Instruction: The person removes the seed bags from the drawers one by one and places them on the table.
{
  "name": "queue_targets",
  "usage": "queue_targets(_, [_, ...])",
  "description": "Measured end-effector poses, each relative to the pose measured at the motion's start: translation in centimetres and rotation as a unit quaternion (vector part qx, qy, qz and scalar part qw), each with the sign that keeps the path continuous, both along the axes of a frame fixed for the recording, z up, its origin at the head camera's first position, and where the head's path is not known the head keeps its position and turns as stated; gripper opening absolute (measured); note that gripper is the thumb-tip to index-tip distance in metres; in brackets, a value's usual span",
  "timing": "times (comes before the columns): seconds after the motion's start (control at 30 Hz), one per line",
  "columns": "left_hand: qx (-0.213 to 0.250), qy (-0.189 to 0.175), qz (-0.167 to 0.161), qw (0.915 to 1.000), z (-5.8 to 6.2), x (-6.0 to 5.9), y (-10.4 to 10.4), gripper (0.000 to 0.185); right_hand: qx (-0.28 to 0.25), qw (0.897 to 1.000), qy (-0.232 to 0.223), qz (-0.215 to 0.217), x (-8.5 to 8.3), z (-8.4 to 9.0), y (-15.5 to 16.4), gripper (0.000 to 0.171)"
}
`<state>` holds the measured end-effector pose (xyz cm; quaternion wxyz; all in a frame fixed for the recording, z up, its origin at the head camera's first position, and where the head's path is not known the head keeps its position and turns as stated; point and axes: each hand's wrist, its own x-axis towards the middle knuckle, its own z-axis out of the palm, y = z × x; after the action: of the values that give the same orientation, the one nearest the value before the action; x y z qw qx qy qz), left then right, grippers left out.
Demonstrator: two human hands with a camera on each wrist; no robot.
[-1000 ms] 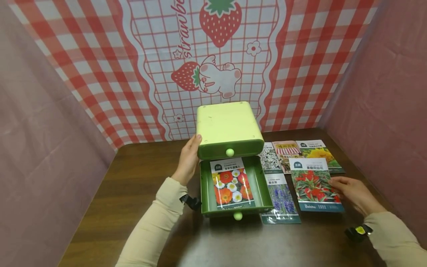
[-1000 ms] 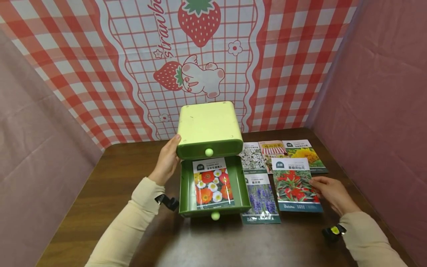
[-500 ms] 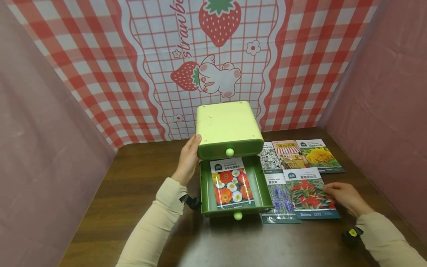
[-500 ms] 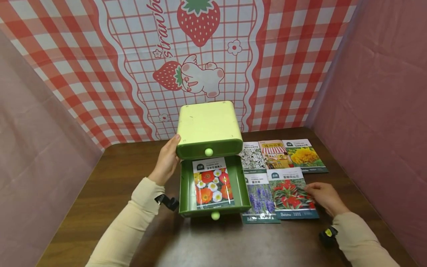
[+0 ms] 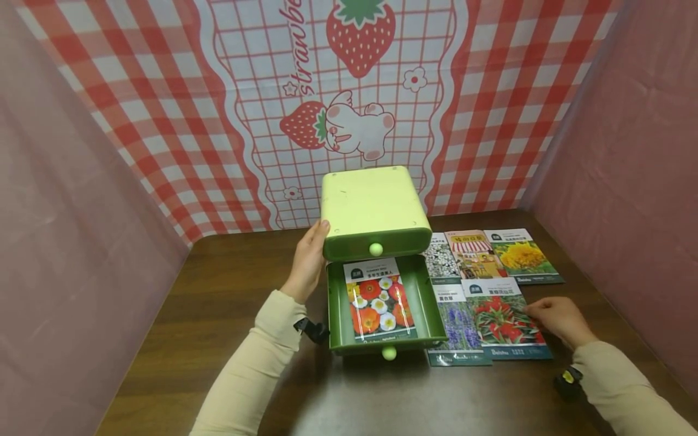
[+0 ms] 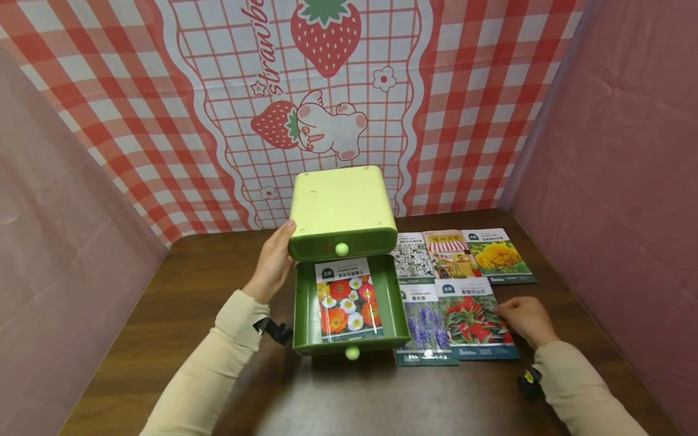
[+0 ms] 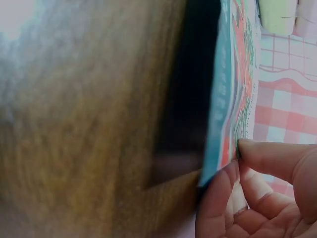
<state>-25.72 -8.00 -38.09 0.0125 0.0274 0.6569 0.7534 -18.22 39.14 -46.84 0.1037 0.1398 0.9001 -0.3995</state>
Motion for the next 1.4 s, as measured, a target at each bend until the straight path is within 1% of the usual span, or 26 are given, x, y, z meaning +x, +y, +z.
queue_targets(0.3, [0.009,-0.002,0.002,1.0,0.0,-0.1,0.0,0.064,0.02,1.0,-0.001,0.005,-0.2,0.1,-0.2,0.034])
queue_targets(0.47, [0.01,-0.001,0.0,0.9999,-0.1,-0.1,0.0,0.064,0.055,0.998,-0.008,0.007,-0.2,0.4,-0.2,0.035])
queue_targets(0.63, [0.009,0.0,0.0,1.0,-0.1,-0.1,0.0,0.065,0.076,0.997,-0.012,0.009,-0.2,0.5,-0.3,0.035])
queue_targets(0.8, [0.007,-0.003,-0.001,1.0,-0.1,-0.1,0.0,0.066,0.093,0.995,-0.018,0.023,-0.2,0.7,-0.3,0.033])
queue_targets(0.93, [0.01,-0.001,-0.003,0.9999,-0.1,-0.2,0.0,0.065,0.104,0.994,-0.015,0.034,-0.5,1.1,-0.1,0.038])
queue_targets(1.03, [0.01,0.0,-0.003,0.9999,-0.1,-0.2,0.0,0.065,0.109,0.993,0.004,0.033,-0.7,1.7,-0.2,0.047])
queue_targets(1.1, [0.008,0.0,-0.004,1.0,-0.2,-0.2,-0.1,0.066,0.105,0.994,0.027,0.029,-0.9,2.2,-0.6,0.053])
queue_targets(1.23, [0.009,-0.002,-0.004,1.0,-0.1,-0.2,-0.1,0.065,0.087,0.991,0.097,0.029,-1.1,3.5,-2.0,0.054])
queue_targets(1.4, [0.011,-0.003,-0.001,0.9999,-0.1,-0.2,0.0,0.063,0.088,0.974,0.207,0.036,-1.1,6.2,-5.1,0.049])
